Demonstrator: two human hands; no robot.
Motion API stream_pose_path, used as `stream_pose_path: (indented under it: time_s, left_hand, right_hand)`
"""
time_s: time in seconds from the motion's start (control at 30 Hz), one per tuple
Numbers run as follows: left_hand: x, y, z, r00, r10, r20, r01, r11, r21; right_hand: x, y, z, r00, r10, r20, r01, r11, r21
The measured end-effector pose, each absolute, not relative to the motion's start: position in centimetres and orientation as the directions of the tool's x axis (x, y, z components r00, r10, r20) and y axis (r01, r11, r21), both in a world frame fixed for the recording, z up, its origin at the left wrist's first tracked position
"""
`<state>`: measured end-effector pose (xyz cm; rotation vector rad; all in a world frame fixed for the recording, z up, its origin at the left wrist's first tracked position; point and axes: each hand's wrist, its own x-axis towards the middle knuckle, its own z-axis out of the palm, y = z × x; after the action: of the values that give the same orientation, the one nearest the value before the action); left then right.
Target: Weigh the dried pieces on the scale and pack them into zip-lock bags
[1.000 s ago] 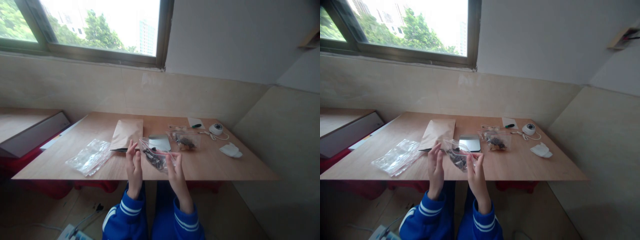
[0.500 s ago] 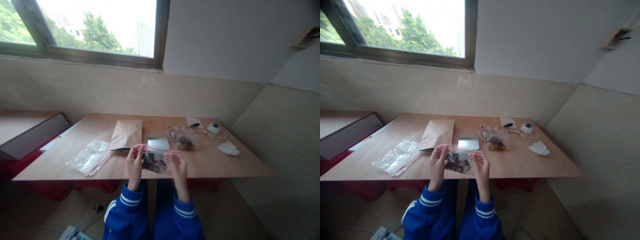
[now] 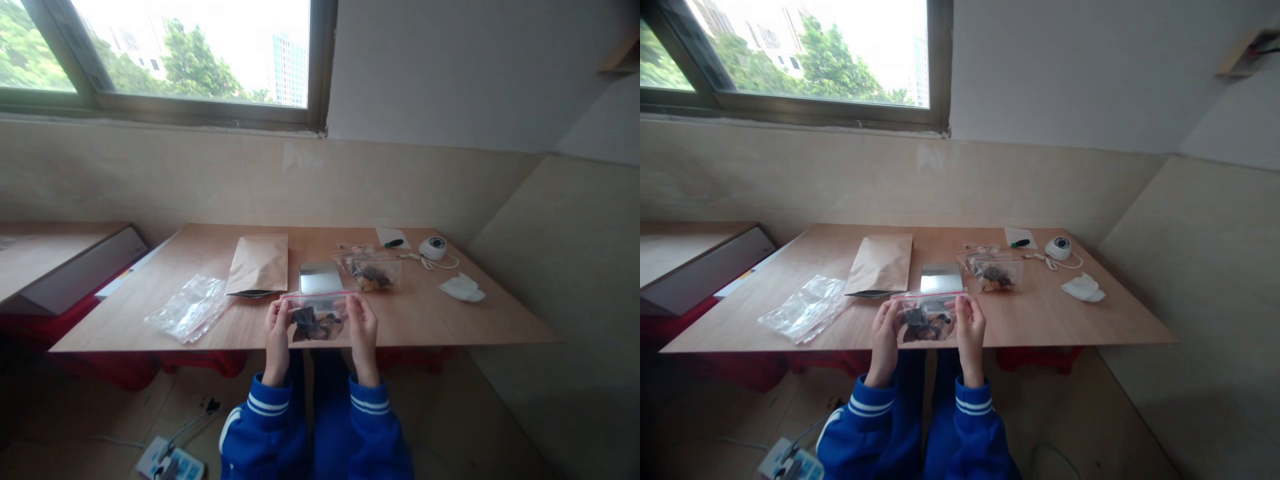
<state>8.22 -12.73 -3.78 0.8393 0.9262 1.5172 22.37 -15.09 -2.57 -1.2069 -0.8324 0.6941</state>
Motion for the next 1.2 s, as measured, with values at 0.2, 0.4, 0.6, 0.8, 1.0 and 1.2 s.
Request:
stream_pose_path:
  time_s: [0.2, 0.4, 0.6, 0.8, 1.0, 1.2]
  left_hand:
    - [8.2, -13.2, -3.2, -0.188, 0.982, -0.030, -0.456, -0.060, 0.888]
    - [8.6, -13.5, -3.0, -0.209, 0.977, 0.049, -0.437, -0.138, 0.889]
    - [7.6, -13.4, -3.5, -0.188, 0.973, 0.133, -0.389, -0.198, 0.900]
    - [7.0, -13.4, -2.6, -0.143, 0.981, 0.134, -0.348, -0.177, 0.921]
    - [7.1, -14.0, -2.5, -0.266, 0.956, 0.124, -0.246, -0.191, 0.950]
    - [7.0, -13.8, -2.2, -0.260, 0.958, 0.124, -0.258, -0.193, 0.947]
  right_hand:
    - [22.3, -15.6, -1.6, 0.518, 0.823, 0.235, 0.018, 0.264, -0.964]
    - [22.8, -15.5, -2.2, 0.566, 0.783, 0.258, 0.014, 0.304, -0.953]
    - [23.6, -15.3, -3.1, 0.608, 0.748, 0.266, 0.015, 0.324, -0.946]
    - [23.4, -15.2, -3.0, 0.605, 0.748, 0.272, 0.014, 0.331, -0.943]
    - [23.0, -15.4, -2.7, 0.572, 0.768, 0.287, 0.035, 0.327, -0.945]
    - [23.1, -15.2, -2.5, 0.563, 0.767, 0.307, 0.064, 0.330, -0.942]
